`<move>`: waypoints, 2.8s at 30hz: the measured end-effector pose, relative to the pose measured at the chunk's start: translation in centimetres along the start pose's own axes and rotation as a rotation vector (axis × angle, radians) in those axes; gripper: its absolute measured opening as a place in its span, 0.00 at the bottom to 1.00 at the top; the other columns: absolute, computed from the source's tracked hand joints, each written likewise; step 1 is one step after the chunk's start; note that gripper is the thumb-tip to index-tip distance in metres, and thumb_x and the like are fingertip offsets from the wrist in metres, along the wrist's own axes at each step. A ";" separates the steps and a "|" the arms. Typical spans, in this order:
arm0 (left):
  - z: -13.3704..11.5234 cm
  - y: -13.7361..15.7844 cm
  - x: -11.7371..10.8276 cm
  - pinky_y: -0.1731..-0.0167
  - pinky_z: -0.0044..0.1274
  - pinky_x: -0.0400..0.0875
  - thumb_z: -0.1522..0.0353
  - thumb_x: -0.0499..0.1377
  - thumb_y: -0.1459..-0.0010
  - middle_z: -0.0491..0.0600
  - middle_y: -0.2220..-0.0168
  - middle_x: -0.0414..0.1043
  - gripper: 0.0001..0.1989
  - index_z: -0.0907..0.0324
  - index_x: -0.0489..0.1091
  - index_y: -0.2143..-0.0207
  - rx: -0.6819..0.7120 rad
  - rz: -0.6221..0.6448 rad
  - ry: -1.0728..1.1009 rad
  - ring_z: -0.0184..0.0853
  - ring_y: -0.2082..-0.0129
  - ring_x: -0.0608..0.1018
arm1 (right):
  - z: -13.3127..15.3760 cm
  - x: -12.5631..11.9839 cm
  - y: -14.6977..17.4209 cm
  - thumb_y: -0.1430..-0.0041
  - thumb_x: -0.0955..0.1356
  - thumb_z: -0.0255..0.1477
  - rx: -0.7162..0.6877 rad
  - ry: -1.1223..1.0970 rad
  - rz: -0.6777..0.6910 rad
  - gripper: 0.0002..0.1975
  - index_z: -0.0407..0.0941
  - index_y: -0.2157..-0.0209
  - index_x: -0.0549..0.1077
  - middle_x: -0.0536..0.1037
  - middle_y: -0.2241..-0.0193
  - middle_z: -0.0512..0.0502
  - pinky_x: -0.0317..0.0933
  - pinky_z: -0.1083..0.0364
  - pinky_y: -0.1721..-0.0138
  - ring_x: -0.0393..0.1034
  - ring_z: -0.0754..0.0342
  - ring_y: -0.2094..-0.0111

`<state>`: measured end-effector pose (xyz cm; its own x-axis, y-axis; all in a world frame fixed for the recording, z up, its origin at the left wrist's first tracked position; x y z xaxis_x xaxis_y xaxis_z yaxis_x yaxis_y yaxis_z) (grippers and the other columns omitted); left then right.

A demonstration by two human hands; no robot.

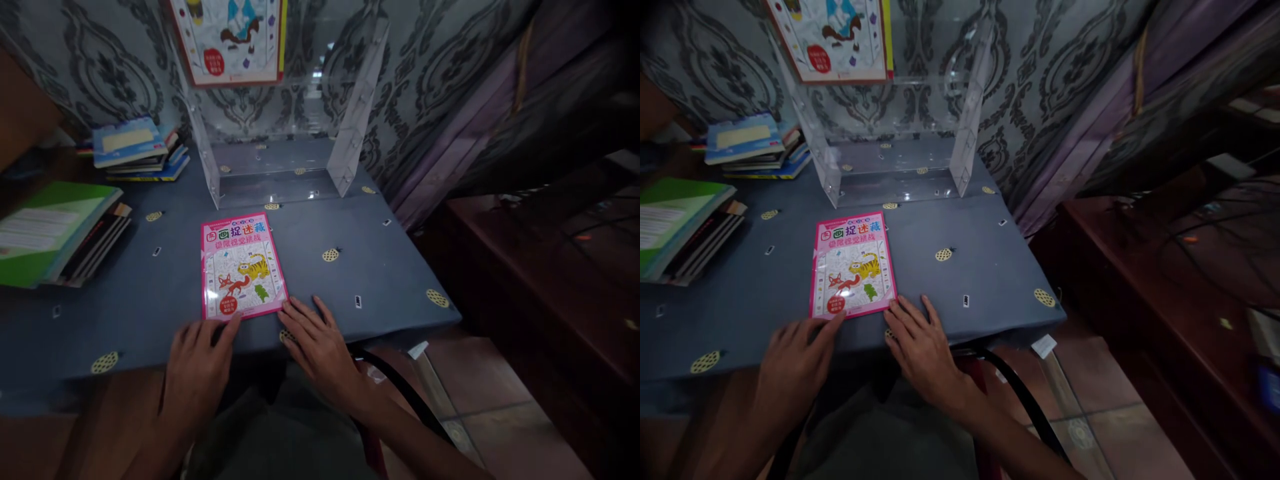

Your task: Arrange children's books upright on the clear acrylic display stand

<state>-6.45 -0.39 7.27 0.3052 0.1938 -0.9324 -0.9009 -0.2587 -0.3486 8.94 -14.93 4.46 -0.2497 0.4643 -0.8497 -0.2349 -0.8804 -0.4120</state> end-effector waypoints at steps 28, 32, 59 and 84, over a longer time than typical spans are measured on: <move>7.1 -11.6 6.8 0.47 0.40 0.69 0.68 0.50 0.31 0.60 0.43 0.70 0.18 0.59 0.68 0.42 -0.115 0.111 0.060 0.47 0.45 0.72 | -0.9 0.3 0.1 0.34 0.64 0.21 -0.058 -0.019 -0.084 0.18 0.46 0.45 0.71 0.80 0.47 0.43 0.67 0.36 0.44 0.73 0.44 0.43; 9.5 -11.5 6.8 0.47 0.40 0.70 0.63 0.49 0.30 0.62 0.40 0.68 0.20 0.61 0.68 0.42 -0.239 0.153 -0.005 0.49 0.43 0.72 | -1.2 -0.1 -0.4 0.32 0.63 0.23 -0.082 -0.029 -0.099 0.14 0.45 0.48 0.72 0.81 0.50 0.42 0.68 0.38 0.46 0.74 0.45 0.47; 10.1 -10.7 8.3 0.45 0.40 0.68 0.69 0.52 0.35 0.63 0.39 0.69 0.23 0.63 0.65 0.38 -0.234 0.021 0.051 0.49 0.41 0.71 | -1.0 8.4 -22.0 0.26 0.57 0.43 -0.086 -0.180 0.155 0.24 0.41 0.43 0.69 0.75 0.44 0.37 0.56 0.49 0.38 0.67 0.49 0.40; 9.4 -12.0 6.7 0.45 0.48 0.66 0.65 0.47 0.31 0.66 0.41 0.69 0.20 0.62 0.71 0.44 -0.160 0.039 -0.022 0.55 0.40 0.69 | -12.7 5.5 -19.3 0.25 0.54 0.36 0.195 -0.305 0.062 0.24 0.44 0.38 0.67 0.74 0.40 0.40 0.54 0.44 0.35 0.68 0.49 0.39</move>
<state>3.49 12.87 6.07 0.2627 0.2004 -0.9438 -0.8506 -0.4136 -0.3246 23.99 3.37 3.56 -0.5306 0.4438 -0.7222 -0.3778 -0.8865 -0.2672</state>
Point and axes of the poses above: each hand's wrist, its own y-axis away from the middle knuckle, its own x-axis out of the palm, z = x × y, the point moved 3 cm from there along -y, towards the middle knuckle
